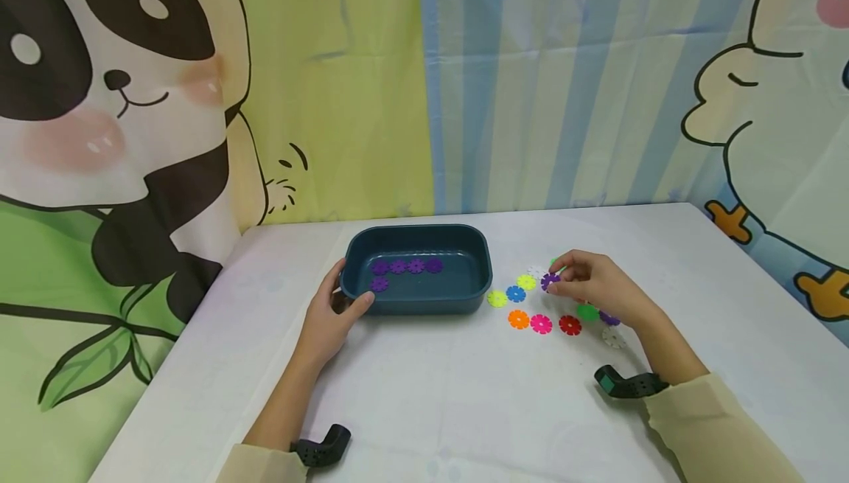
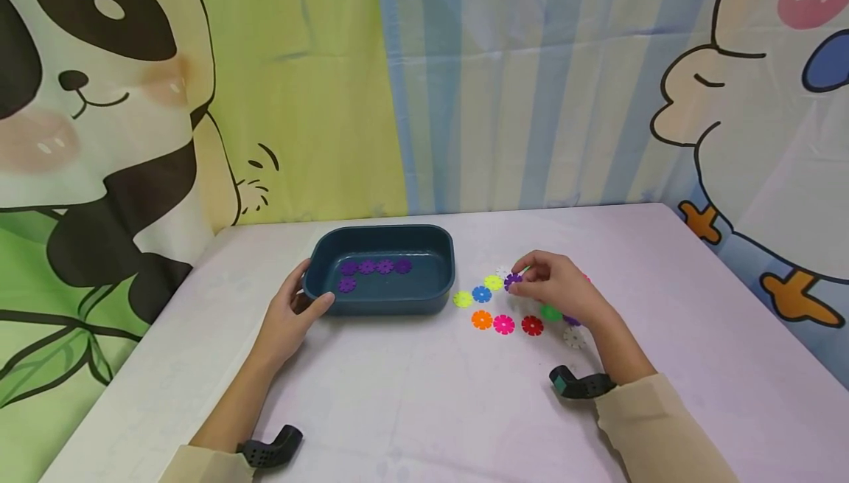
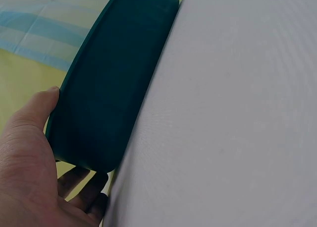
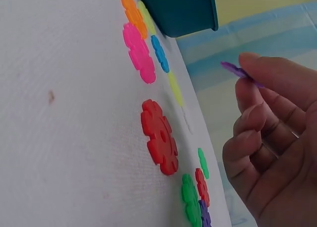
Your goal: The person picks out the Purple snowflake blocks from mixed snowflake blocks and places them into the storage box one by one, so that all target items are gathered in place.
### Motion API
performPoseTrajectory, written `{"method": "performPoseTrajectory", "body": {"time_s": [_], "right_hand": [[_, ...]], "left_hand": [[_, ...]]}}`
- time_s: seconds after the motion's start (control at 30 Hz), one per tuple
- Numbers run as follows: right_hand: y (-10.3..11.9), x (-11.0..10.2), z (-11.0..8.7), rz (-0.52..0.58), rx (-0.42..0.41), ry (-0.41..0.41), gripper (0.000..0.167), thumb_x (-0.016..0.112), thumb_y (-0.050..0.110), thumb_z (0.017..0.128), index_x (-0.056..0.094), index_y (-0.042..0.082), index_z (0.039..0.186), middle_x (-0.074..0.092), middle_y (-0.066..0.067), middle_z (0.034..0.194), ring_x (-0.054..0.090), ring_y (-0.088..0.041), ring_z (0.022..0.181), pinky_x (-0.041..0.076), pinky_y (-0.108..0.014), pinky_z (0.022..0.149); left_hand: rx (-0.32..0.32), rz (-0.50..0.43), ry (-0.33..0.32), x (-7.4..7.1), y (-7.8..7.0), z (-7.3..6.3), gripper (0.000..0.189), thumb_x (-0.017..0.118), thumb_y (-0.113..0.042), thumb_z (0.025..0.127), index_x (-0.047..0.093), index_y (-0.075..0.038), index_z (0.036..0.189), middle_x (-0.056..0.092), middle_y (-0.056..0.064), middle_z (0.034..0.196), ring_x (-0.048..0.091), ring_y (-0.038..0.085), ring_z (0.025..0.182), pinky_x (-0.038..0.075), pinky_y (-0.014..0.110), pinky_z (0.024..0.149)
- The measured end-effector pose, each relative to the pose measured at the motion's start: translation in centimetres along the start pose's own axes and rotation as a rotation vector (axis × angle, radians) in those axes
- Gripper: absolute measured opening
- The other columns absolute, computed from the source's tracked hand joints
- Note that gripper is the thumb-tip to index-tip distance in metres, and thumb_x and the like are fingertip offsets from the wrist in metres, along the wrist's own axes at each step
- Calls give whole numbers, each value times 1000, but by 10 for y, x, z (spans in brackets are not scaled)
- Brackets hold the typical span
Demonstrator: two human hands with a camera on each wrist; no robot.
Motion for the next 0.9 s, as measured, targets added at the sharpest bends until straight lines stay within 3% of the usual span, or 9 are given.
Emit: {"method": "performPoseTrajectory", "body": {"time_s": [0.27,0.5,0.73,0.9], "right_hand": [[4,-4,-3,77,7,-27,49,79,34,93,60,7,128,68,-18,99,61,-25,75,56,-31,65],[8,-10,-4,119,2,-82,50,75,41,95,58,9,129,66,-24,100,61,-30,81,57,-36,72],[16,-12,-4,112,5,-120,52,75,44,94,58,12,130,66,-22,101,62,-26,79,58,-35,72],[20,-14,-3,98,3,-145,51,76,44,93,59,12,130,66,-22,101,64,-31,83,59,-34,72]], "left_hand": [[6,9,-3,-1,0,0,89,75,-45,94,23,-29,165,46,12,156,50,34,142,35,51,122],[-1,18,-4,0,2,1,87,74,-43,95,23,-31,165,45,11,158,51,32,140,36,52,122],[2,19,-3,0,2,1,87,75,-43,95,24,-30,165,45,11,158,52,33,139,37,52,121],[3,16,-2,1,1,1,87,75,-42,95,24,-30,165,46,11,158,52,33,139,37,52,121]]}}
Point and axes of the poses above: each hand's wrist, its own z-axis towards the middle knuckle, its own x-axis out of the palm, y = z × x, the point moved 8 cm from there along z, towards the middle knuckle
